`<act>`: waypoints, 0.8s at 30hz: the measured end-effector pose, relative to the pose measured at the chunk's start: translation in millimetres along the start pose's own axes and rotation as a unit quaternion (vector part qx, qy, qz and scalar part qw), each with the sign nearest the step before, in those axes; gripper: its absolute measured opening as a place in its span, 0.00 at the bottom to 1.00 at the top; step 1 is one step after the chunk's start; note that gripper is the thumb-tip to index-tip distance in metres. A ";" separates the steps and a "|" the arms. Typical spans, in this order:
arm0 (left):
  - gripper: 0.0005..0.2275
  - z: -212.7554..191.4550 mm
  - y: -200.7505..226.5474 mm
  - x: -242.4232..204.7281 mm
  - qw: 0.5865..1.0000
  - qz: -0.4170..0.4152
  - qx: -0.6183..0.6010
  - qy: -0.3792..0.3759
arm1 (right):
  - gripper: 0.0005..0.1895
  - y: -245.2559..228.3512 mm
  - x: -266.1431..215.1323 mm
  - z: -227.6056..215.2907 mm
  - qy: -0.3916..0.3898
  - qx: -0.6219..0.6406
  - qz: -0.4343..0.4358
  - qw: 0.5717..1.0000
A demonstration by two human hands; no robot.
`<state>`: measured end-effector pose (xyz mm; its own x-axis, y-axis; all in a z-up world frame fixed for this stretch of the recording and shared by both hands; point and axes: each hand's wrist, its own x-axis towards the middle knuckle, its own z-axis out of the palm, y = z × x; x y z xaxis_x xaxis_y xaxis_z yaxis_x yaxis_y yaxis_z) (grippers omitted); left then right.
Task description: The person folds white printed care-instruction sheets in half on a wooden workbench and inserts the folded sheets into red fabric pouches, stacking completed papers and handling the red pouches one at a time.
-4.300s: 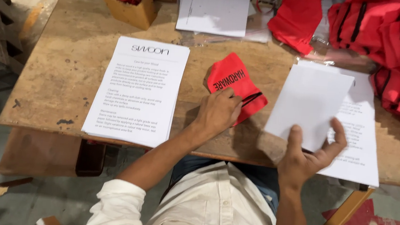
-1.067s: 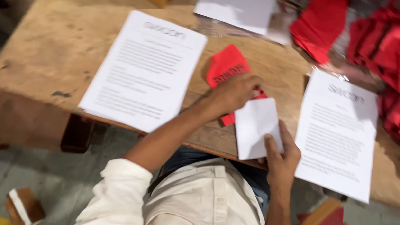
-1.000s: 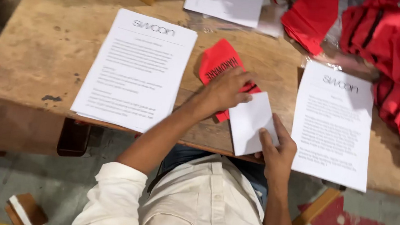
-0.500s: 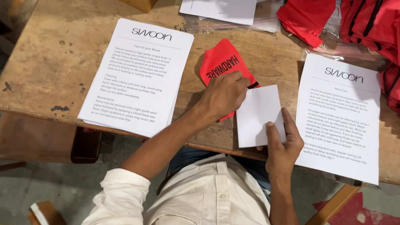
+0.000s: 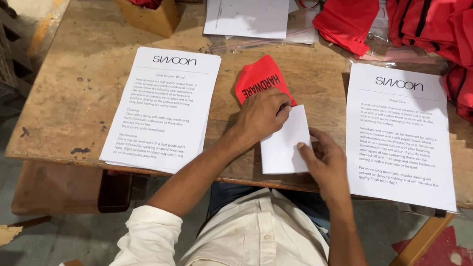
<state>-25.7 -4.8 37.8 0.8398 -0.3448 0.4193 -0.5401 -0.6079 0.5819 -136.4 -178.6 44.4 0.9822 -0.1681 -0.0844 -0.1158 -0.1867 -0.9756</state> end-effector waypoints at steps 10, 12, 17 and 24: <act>0.06 -3.6 1.4 6.0 0.995 -0.040 -0.086 -0.032 | 0.13 -11.4 35.6 2.5 0.049 -0.076 -0.063 0.994; 0.05 6.4 -1.4 7.0 0.996 -0.028 -0.078 -0.019 | 0.13 -8.2 32.0 6.2 0.056 -0.088 -0.075 0.992; 0.06 1.7 18.4 10.3 0.993 -0.031 -0.118 0.001 | 0.15 -12.1 23.7 9.7 0.056 -0.114 -0.097 0.987; 0.06 -7.2 17.0 -13.3 0.995 0.101 -0.001 0.010 | 0.08 -3.0 46.6 13.3 0.062 -0.172 -0.094 0.979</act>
<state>-46.4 -5.4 47.1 0.7135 -0.4448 0.5414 -0.6973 -0.5272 0.4857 -88.4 -173.0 40.8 0.9678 -0.2120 0.1357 0.0009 -0.5361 -0.8442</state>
